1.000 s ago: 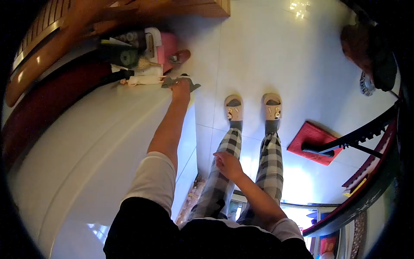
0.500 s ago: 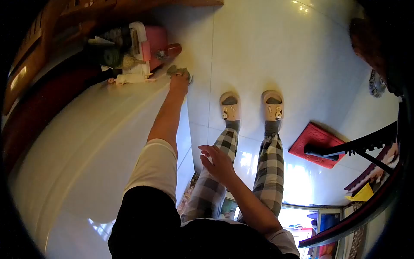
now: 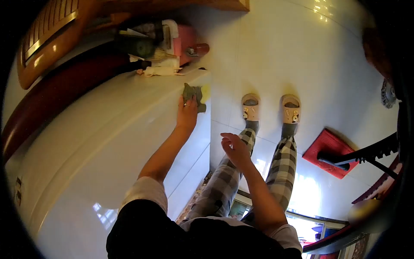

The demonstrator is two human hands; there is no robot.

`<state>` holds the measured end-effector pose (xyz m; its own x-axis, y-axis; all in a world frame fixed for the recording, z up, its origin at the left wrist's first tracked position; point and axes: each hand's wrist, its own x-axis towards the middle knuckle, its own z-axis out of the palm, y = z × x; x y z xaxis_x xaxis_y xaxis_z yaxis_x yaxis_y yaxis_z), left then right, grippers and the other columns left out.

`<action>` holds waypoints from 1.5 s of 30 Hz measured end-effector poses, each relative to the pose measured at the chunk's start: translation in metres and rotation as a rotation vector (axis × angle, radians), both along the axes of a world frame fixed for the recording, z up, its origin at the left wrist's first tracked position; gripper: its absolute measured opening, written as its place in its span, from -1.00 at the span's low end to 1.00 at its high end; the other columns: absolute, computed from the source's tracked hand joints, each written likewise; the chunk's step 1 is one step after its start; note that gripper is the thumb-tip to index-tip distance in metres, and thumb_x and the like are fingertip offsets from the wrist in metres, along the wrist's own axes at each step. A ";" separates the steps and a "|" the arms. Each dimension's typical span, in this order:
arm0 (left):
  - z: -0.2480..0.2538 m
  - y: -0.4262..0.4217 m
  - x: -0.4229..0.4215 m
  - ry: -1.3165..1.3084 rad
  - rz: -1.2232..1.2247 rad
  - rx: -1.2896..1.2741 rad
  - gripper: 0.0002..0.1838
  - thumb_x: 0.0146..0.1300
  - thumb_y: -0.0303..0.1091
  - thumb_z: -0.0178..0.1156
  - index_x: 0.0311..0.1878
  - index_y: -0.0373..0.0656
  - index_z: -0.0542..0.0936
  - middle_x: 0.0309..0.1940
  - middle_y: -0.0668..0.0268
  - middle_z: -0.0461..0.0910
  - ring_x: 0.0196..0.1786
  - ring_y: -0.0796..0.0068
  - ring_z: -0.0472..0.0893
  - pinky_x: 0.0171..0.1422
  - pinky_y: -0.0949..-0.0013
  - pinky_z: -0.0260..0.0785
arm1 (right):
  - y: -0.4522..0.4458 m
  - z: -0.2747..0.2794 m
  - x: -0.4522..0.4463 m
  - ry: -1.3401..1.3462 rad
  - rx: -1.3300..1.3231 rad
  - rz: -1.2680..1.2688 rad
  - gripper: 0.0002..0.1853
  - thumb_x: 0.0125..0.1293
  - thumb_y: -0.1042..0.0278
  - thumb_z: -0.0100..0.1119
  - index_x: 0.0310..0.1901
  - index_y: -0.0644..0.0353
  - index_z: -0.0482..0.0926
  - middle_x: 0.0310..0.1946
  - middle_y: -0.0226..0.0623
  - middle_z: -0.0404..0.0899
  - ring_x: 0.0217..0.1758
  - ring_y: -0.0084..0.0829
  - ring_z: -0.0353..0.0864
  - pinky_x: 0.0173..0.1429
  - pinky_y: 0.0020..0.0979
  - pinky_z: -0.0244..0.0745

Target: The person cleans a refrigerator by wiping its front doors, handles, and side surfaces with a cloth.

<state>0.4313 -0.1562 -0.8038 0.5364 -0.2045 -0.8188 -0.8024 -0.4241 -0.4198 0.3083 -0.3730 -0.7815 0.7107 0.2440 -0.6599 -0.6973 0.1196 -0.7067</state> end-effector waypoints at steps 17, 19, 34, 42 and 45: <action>0.347 -0.018 -0.003 -0.605 -0.010 0.043 -0.35 0.14 -0.48 0.12 0.34 0.25 0.38 0.43 0.43 0.21 0.34 0.16 0.34 0.44 -0.12 -0.15 | 0.025 -0.016 -0.004 0.004 0.177 -0.093 -0.71 0.36 0.32 0.12 0.07 0.16 0.50 -0.18 -0.16 0.59 -0.13 -0.34 0.62 -0.01 -0.38 0.52; 0.332 -0.012 -0.007 -0.616 0.052 -0.037 -0.33 0.12 -0.46 0.13 0.36 0.21 0.36 0.45 0.39 0.18 0.34 0.11 0.33 0.43 -0.05 -0.06 | 0.020 -0.012 0.003 -0.002 0.228 -0.050 -0.69 0.37 0.31 0.10 0.10 0.17 0.50 -0.11 -0.26 0.59 -0.04 -0.45 0.57 0.06 -0.46 0.46; 0.046 -0.032 0.090 -0.242 0.415 0.027 -0.46 0.25 -0.36 0.00 0.35 0.05 0.34 0.12 0.17 0.47 0.11 0.15 0.50 0.18 0.00 0.28 | 0.020 -0.015 -0.006 0.038 0.231 -0.140 -0.71 0.34 0.35 0.12 0.07 0.17 0.51 -0.15 -0.17 0.58 -0.10 -0.37 0.61 -0.03 -0.40 0.53; 0.098 -0.029 0.071 -0.299 0.243 -0.036 -0.48 0.22 -0.37 0.02 0.29 0.11 0.40 0.01 0.25 0.50 0.05 0.16 0.51 0.08 0.03 0.35 | 0.012 -0.014 -0.001 0.049 0.236 -0.162 -0.70 0.33 0.36 0.14 0.08 0.16 0.51 -0.15 -0.19 0.59 -0.12 -0.38 0.60 0.01 -0.40 0.51; 0.167 -0.033 0.069 -0.411 0.233 -0.141 -0.54 0.18 -0.40 0.06 0.19 0.06 0.52 -0.12 0.27 0.52 0.06 0.16 0.49 0.12 0.05 0.29 | 0.012 -0.016 0.002 0.041 0.241 -0.203 -0.70 0.35 0.35 0.14 0.09 0.16 0.50 -0.15 -0.19 0.59 -0.13 -0.38 0.60 0.01 -0.40 0.51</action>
